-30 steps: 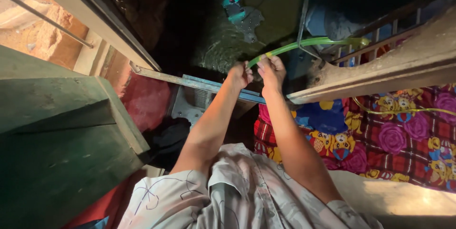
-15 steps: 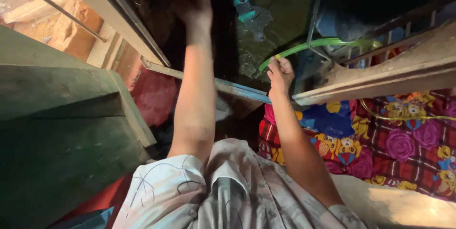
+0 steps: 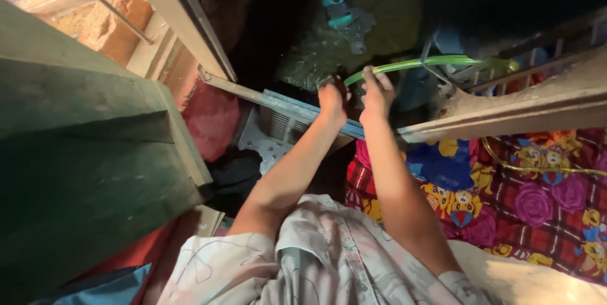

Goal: Repairing or maintaining an air cooler by servicing the internal water pump and hose connections.

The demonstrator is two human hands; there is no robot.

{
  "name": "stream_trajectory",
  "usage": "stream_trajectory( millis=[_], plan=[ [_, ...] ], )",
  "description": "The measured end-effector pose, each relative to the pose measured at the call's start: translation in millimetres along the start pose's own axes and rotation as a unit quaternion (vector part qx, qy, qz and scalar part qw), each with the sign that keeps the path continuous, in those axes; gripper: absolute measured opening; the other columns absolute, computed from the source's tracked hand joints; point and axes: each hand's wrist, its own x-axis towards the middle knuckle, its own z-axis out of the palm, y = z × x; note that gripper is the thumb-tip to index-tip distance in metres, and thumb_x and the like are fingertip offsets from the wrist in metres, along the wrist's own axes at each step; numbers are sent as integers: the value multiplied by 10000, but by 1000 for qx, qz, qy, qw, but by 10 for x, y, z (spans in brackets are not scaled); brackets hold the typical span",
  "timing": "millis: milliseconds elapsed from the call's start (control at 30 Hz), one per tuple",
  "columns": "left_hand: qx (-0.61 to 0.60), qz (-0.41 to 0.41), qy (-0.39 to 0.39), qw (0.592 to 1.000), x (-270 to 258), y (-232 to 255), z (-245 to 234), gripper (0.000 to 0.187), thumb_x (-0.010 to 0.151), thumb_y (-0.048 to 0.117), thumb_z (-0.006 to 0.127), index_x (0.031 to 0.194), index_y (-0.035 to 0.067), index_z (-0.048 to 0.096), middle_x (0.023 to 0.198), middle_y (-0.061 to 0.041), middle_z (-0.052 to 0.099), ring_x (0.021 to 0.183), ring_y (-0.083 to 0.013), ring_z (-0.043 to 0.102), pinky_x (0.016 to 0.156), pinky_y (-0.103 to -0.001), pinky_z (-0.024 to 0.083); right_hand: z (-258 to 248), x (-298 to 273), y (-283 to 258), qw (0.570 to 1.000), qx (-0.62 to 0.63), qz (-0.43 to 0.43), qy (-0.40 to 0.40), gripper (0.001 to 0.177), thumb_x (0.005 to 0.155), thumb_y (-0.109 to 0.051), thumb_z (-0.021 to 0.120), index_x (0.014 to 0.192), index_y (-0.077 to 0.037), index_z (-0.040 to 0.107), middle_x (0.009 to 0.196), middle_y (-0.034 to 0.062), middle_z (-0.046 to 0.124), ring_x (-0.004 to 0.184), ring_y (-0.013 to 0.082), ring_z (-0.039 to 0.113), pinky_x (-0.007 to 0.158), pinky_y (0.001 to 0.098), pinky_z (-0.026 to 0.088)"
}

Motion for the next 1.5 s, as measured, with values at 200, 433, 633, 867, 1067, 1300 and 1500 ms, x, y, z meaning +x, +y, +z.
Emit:
stream_trajectory(
  millis=[200,433,633,867,1067,1300,1500],
  plan=[
    [-149,-80,-25,985,724,3,7,199,999,124,403,853,160,533,662,17,467,561,-136,434,480,-279,329,114,58,-201,993,69,94,-25,344,886,-331,809,1146,-159,665,1029,4,723,871,124,667,573,244,379],
    [-171,-105,-61,978,1050,-142,-153,251,1021,173,418,790,176,517,638,26,447,513,-133,389,438,-259,315,122,175,-117,992,67,102,-36,337,913,-352,762,1148,-155,622,1083,65,746,1024,221,747,610,259,456],
    [-313,-147,-6,938,1393,535,-361,311,1017,291,402,783,201,586,665,77,556,545,-96,506,458,-267,407,68,356,13,987,77,121,-68,377,949,-350,715,1221,-146,554,1139,95,747,1058,254,752,642,277,491],
    [-446,186,-414,772,-499,2685,901,449,1049,284,434,1399,43,577,1427,-149,597,1363,-327,511,1194,-501,385,135,319,1,989,65,122,-45,376,966,-345,690,1263,-165,545,1187,107,729,1072,265,744,632,282,467],
    [-273,169,-100,942,-40,1773,589,224,1045,263,444,938,155,609,802,8,592,717,-145,544,685,-328,428,194,408,10,980,131,136,-68,333,976,-308,665,1261,-175,554,1241,129,719,1112,268,721,628,272,469],
    [-181,-51,17,982,638,341,33,250,1028,276,460,805,185,526,665,17,476,561,-146,476,499,-286,354,212,240,-43,979,139,127,-77,319,989,-302,671,1270,-176,591,1253,111,708,1102,252,713,620,244,469],
    [-216,-55,-24,974,852,98,29,251,1025,254,448,793,181,511,654,14,456,547,-136,435,452,-265,334,199,218,-63,982,119,119,-85,274,988,-319,657,1226,-212,576,1212,74,747,1098,228,716,619,237,459]
  ],
)
